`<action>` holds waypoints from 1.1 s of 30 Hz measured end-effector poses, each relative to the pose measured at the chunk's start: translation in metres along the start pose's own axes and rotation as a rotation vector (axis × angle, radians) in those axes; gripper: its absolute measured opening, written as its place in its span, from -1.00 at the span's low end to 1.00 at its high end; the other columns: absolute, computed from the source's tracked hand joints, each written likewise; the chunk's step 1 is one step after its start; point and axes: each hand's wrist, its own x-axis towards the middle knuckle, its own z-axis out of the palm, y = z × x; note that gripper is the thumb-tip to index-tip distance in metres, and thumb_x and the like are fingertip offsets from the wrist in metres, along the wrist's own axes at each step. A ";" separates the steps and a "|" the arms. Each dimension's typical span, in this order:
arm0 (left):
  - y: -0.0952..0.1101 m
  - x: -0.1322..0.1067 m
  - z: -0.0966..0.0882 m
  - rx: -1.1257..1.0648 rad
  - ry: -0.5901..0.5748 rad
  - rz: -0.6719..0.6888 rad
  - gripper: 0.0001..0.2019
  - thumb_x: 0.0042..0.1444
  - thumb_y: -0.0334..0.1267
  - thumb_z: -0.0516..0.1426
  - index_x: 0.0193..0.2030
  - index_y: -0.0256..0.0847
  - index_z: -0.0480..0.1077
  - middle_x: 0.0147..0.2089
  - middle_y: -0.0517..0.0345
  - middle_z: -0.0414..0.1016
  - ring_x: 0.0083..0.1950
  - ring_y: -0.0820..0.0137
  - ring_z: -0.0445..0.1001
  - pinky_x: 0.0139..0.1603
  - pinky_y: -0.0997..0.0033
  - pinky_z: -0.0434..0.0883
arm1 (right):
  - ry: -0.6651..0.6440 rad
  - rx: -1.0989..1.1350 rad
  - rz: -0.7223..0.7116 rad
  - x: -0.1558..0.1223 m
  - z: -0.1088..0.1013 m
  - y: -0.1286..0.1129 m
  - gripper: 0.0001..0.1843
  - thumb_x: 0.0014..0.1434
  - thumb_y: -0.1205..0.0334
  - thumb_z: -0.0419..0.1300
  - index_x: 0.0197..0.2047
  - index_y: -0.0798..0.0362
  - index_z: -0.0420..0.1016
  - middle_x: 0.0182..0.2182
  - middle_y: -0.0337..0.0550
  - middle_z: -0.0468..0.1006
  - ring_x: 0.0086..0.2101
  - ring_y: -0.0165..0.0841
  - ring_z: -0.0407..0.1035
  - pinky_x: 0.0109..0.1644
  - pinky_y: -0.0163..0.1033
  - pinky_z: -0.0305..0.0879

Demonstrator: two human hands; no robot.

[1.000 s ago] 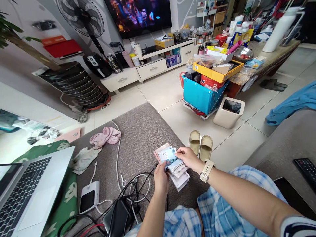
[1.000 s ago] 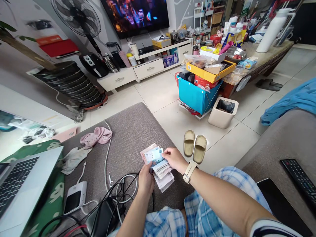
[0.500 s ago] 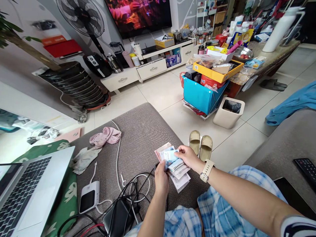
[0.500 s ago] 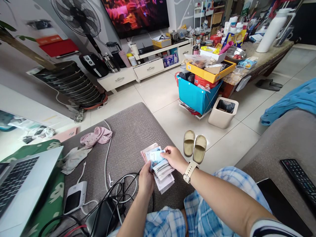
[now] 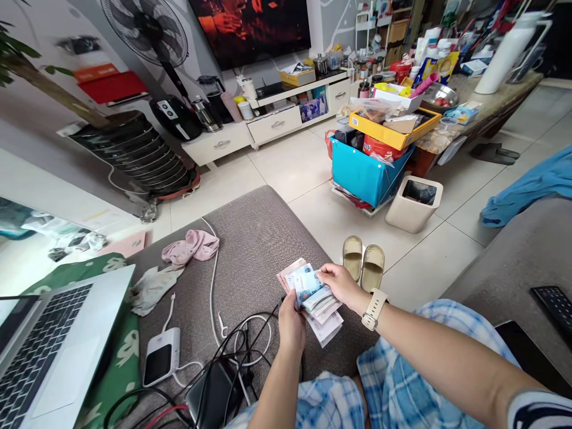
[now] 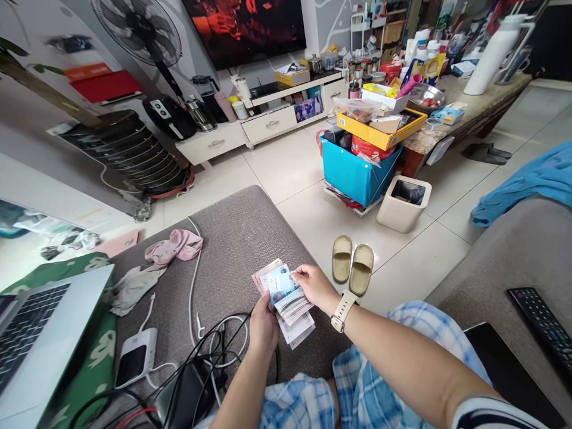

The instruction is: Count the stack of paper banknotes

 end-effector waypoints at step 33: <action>0.002 -0.003 0.000 0.037 -0.021 0.008 -0.73 -0.07 -0.20 0.27 -0.23 -0.30 0.52 -0.32 0.10 0.60 -0.32 0.34 0.54 -0.27 0.38 0.45 | -0.025 0.092 0.028 0.002 0.000 0.003 -0.60 0.22 -0.10 0.14 -0.45 0.05 0.39 -0.55 -0.25 0.44 -0.46 -0.36 0.32 -0.26 -0.22 0.23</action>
